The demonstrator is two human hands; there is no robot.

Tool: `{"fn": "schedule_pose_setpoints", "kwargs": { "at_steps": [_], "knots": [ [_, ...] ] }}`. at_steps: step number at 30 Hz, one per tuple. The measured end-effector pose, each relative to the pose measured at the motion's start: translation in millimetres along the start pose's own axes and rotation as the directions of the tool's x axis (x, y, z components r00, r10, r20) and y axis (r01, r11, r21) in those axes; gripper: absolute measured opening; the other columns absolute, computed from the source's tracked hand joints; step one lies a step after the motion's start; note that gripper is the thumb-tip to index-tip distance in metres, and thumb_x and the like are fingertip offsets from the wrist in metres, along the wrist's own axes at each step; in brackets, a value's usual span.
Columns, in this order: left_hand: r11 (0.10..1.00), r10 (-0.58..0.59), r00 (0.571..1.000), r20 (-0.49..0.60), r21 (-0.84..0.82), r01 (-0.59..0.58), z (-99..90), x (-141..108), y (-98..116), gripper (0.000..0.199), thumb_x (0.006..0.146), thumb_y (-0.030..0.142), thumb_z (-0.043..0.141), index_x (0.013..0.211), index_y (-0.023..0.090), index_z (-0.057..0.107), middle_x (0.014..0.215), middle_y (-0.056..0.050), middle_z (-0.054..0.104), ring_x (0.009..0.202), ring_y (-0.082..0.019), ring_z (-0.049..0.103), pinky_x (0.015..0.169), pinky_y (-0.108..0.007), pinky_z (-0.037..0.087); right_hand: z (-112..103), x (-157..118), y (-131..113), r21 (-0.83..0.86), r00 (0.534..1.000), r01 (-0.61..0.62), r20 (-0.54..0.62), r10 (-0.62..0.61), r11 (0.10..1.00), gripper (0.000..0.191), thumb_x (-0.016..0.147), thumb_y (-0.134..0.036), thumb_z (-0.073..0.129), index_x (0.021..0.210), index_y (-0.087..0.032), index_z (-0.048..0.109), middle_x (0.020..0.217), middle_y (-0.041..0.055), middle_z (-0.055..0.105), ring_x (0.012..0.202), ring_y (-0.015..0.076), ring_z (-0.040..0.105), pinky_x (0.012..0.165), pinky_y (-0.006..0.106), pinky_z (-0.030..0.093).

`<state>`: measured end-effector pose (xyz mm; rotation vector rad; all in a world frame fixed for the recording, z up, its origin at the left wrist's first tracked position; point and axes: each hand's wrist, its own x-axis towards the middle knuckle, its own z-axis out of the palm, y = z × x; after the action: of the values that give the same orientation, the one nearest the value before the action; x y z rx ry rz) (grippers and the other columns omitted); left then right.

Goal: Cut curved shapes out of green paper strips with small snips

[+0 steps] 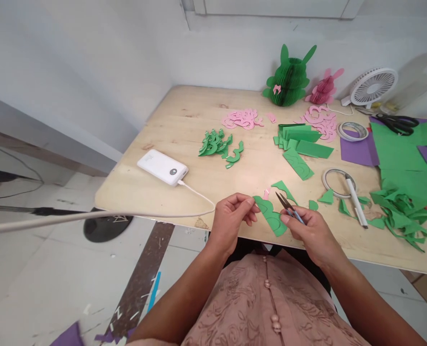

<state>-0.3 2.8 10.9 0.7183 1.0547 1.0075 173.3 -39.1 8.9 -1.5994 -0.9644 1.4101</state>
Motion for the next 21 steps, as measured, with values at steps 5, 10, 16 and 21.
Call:
{"fn": "schedule_pose_setpoints", "kwargs": {
  "at_steps": [5,10,16,21],
  "knots": [
    [0.999,-0.046,0.998,-0.041,-0.018,0.046,1.2,4.8,-3.9,0.020,0.072,0.032,0.070,0.070,0.015,0.061,0.062,-0.001,0.064,0.049,-0.010,0.056,0.046,-0.020,0.040,4.5,2.9,4.6,0.007,0.996,-0.008,-0.090,0.009,1.000,0.027,0.069,-0.041,0.072,0.067,-0.016,0.062,0.055,-0.0049,0.039,0.048,0.0076,0.022,0.044,0.025,0.016],
    [0.999,-0.030,0.999,-0.045,0.036,0.032,0.8,10.3,-3.8,0.024,0.072,0.037,0.070,0.079,0.015,0.066,0.056,0.001,0.061,0.049,-0.010,0.056,0.046,-0.020,0.040,6.0,7.3,2.3,-0.048,0.998,0.012,-0.064,-0.015,0.999,0.022,0.071,-0.038,0.070,0.065,-0.018,0.063,0.055,-0.0042,0.043,0.049,0.0095,0.030,0.047,0.025,0.023],
    [0.992,-0.036,0.998,0.043,0.120,0.031,-3.7,14.7,-3.0,0.019,0.065,0.026,0.074,0.078,0.013,0.067,0.056,0.000,0.062,0.048,-0.010,0.055,0.045,-0.020,0.041,1.0,14.8,-1.0,-0.095,0.996,0.055,-0.058,-0.060,0.994,0.018,0.071,-0.036,0.069,0.069,-0.018,0.067,0.060,-0.0025,0.052,0.057,0.0125,0.041,0.054,0.026,0.031],
    [1.000,0.015,0.978,-0.206,-0.023,-0.020,-11.0,20.5,-6.0,0.025,0.068,0.024,0.072,0.087,0.013,0.061,0.059,0.001,0.062,0.054,-0.012,0.062,0.053,-0.021,0.049,-2.3,15.1,11.6,-0.051,0.960,0.081,-0.266,-0.092,0.995,0.026,0.073,-0.042,0.069,0.077,-0.017,0.070,0.065,-0.0018,0.056,0.050,0.0100,0.033,0.048,0.026,0.023]
  ]
}}
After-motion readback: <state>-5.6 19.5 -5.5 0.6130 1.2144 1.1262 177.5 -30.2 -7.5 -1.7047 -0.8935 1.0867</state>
